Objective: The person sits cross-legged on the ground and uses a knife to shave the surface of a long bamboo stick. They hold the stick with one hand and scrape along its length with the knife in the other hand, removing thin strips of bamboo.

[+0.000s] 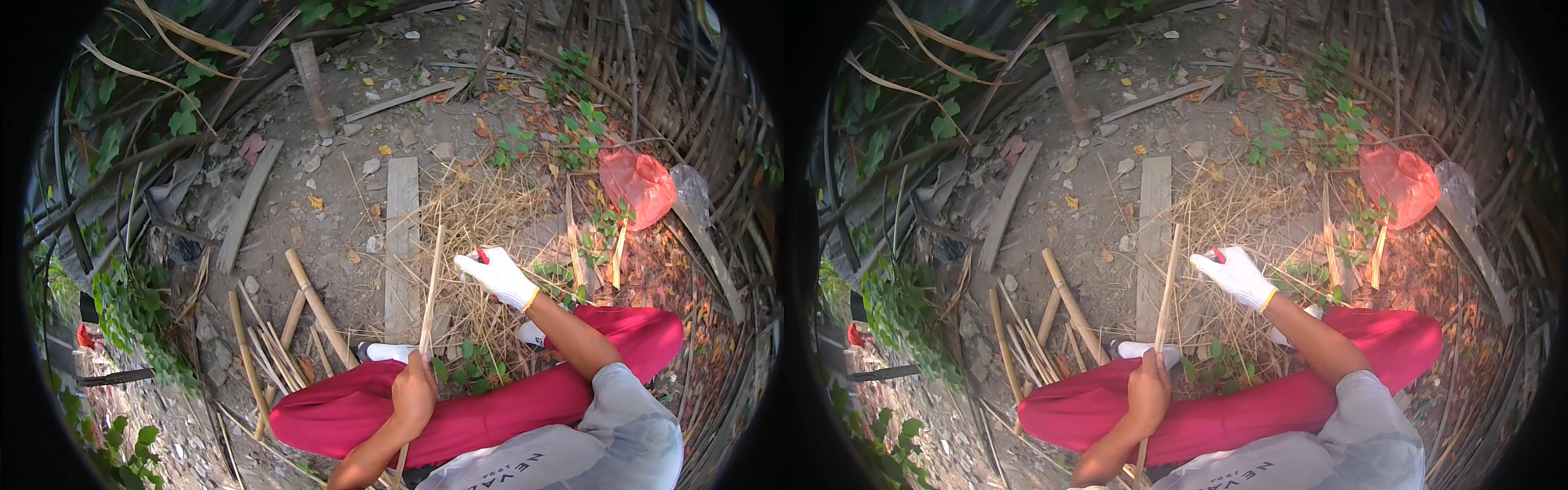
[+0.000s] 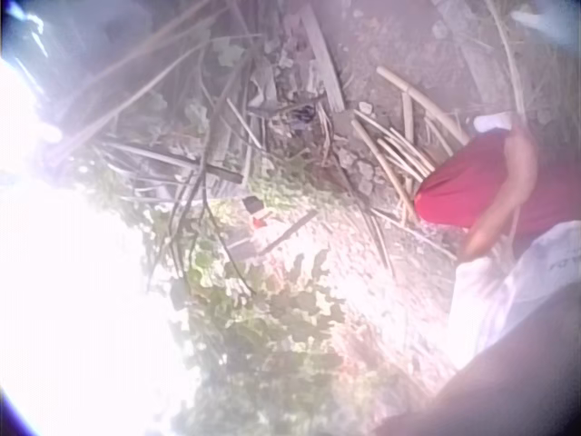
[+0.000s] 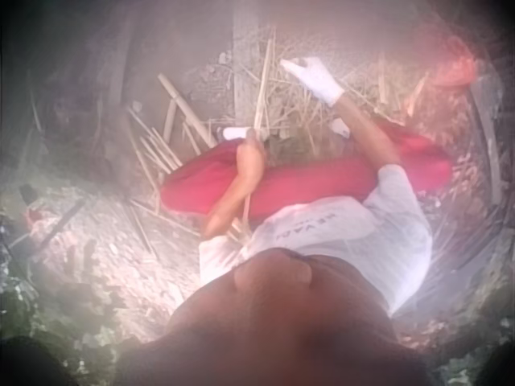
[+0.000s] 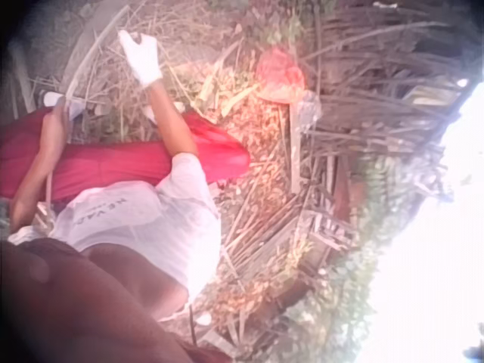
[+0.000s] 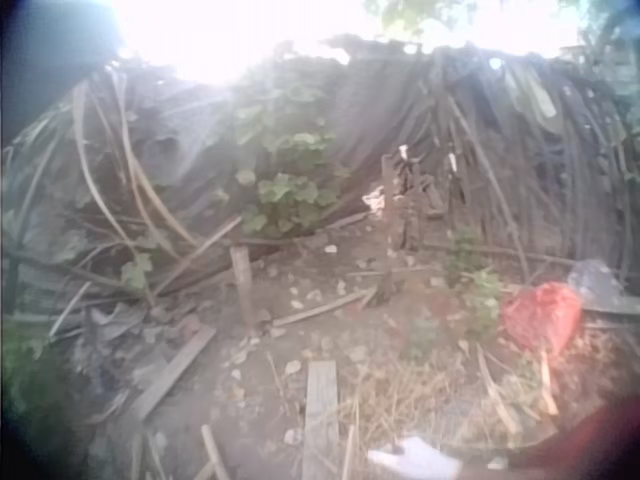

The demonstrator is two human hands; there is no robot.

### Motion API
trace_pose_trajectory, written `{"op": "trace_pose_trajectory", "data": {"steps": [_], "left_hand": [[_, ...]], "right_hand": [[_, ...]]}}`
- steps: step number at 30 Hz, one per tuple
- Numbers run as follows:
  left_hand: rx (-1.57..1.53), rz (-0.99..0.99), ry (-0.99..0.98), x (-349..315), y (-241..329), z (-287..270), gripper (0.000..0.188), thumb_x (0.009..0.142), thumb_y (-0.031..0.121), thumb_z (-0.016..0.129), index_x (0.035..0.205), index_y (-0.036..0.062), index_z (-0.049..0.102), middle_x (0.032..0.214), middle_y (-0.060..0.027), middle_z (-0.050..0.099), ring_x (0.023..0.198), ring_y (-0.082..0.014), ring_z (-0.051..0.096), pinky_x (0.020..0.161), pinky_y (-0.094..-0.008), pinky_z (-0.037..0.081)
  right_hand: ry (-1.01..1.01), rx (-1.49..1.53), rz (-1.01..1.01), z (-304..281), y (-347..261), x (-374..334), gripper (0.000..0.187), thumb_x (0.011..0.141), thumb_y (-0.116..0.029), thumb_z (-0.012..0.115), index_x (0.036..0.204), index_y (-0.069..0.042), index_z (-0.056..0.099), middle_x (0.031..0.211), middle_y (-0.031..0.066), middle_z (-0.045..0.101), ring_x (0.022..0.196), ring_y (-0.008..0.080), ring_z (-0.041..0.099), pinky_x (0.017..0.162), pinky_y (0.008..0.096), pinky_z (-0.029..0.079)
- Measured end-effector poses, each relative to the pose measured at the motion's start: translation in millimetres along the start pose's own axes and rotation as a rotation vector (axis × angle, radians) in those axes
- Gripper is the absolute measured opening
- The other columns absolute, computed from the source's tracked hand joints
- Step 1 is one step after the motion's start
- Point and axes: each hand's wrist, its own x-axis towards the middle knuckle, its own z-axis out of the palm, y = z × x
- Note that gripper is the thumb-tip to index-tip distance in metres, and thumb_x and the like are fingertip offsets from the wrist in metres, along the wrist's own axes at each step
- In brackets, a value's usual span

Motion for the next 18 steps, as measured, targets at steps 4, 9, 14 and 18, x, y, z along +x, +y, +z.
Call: {"op": "trace_pose_trajectory", "data": {"steps": [4,9,14,18], "left_hand": [[0.122,0.031,-0.007,-1.1,6.9,-3.4,0.014,0.102,0.015,0.056,0.103,0.0011,0.056,0.071,-0.0237,0.066,0.06,-0.0452,0.065,0.05,-0.0538,0.05],[0.159,0.095,0.056,-3.2,11.8,-8.3,0.023,0.1,0.02,0.062,0.113,0.0017,0.059,0.077,-0.02,0.067,0.061,-0.0425,0.066,0.05,-0.0509,0.051],[0.137,0.148,0.113,-2.1,10.4,-9.9,0.03,0.097,0.025,0.068,0.116,0.0036,0.059,0.079,-0.016,0.066,0.057,-0.038,0.065,0.046,-0.0477,0.05],[0.058,0.084,0.071,-2.9,12.5,-12.2,0.034,0.092,0.019,0.074,0.117,0.0014,0.059,0.08,-0.0225,0.068,0.066,-0.0441,0.067,0.053,-0.0505,0.05]], "right_hand": [[-0.103,0.209,0.138,18.7,-10.7,-4.6,0.036,0.098,-0.038,0.069,0.092,-0.003,0.073,0.055,-0.0042,0.049,0.044,0.0048,0.038,0.042,0.0269,0.027],[-0.094,0.337,0.22,26.8,-2.5,-3.0,0.029,0.097,-0.031,0.073,0.101,-0.003,0.071,0.055,-0.0043,0.049,0.041,0.0054,0.039,0.04,0.0263,0.028],[-0.126,0.501,0.233,29.1,1.8,-2.8,0.022,0.096,-0.023,0.074,0.103,-0.003,0.069,0.059,-0.0029,0.053,0.042,0.0064,0.043,0.04,0.0255,0.033],[-0.155,0.486,0.226,29.2,-1.5,-4.8,0.021,0.096,-0.021,0.073,0.103,-0.002,0.069,0.066,-0.0005,0.061,0.043,0.0057,0.044,0.04,0.0248,0.033]]}}
